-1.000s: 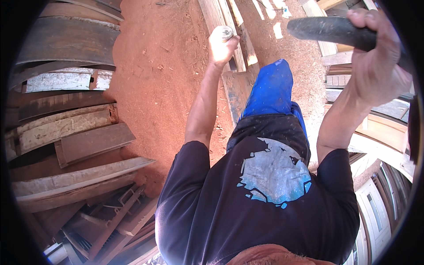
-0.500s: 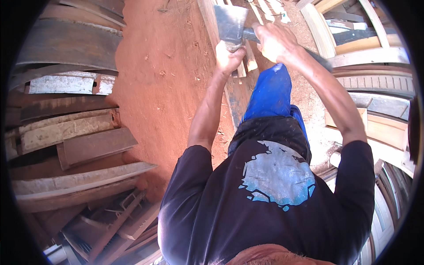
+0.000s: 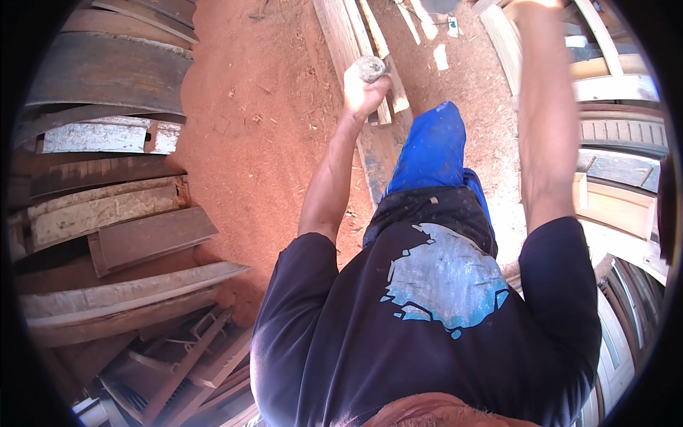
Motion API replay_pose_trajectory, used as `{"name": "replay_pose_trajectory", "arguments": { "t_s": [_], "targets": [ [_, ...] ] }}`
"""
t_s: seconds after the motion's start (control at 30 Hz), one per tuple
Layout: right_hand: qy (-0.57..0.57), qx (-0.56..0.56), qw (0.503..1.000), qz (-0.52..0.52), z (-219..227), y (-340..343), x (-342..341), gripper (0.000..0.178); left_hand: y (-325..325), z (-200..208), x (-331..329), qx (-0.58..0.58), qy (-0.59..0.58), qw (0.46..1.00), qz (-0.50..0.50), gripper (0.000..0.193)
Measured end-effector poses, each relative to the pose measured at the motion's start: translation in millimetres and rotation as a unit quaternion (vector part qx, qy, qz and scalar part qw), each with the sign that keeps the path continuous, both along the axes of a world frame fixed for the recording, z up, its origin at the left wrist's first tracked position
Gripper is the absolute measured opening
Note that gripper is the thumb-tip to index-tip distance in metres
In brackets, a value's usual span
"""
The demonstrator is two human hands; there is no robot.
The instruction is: The person uses a hand axe to shape a small piece of wood, then uses a power sander to smooth a long wooden plank. The person repeatedly strikes the wood with the axe and then sands the plank with the sander.
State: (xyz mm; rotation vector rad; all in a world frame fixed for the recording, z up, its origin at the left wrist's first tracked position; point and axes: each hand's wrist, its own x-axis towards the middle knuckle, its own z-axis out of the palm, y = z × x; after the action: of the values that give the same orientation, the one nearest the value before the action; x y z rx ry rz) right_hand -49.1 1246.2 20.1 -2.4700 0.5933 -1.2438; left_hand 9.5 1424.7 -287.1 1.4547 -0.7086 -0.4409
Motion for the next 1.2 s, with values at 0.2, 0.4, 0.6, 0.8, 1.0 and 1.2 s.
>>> {"name": "replay_pose_trajectory", "arguments": {
  "t_s": [0.2,0.4,0.6,0.8,1.0,1.2],
  "targets": [
    [0.442,0.197,0.868,0.112,-137,44,-64,0.042,10,5,3,-0.016,-0.062,0.998,0.021,0.014],
    [0.039,0.123,0.971,0.202,-103,61,-84,0.044,13,-9,-4,0.001,-0.007,0.999,0.038,0.018],
    [0.03,-0.031,0.999,-0.026,-41,55,-54,0.042,12,7,-15,0.004,0.036,0.999,0.029,0.017],
    [0.524,0.076,0.843,0.095,-177,53,-78,0.026,24,4,-27,0.021,-0.003,1.0,-0.01,0.021],
    [0.108,0.357,0.909,0.187,-179,94,-121,0.036,55,-4,-3,0.065,0.02,0.995,0.067,0.02],
    [0.046,0.445,0.871,0.203,-210,119,-154,0.02,47,31,6,-0.008,-0.072,0.995,0.072,0.018]
  ]
}}
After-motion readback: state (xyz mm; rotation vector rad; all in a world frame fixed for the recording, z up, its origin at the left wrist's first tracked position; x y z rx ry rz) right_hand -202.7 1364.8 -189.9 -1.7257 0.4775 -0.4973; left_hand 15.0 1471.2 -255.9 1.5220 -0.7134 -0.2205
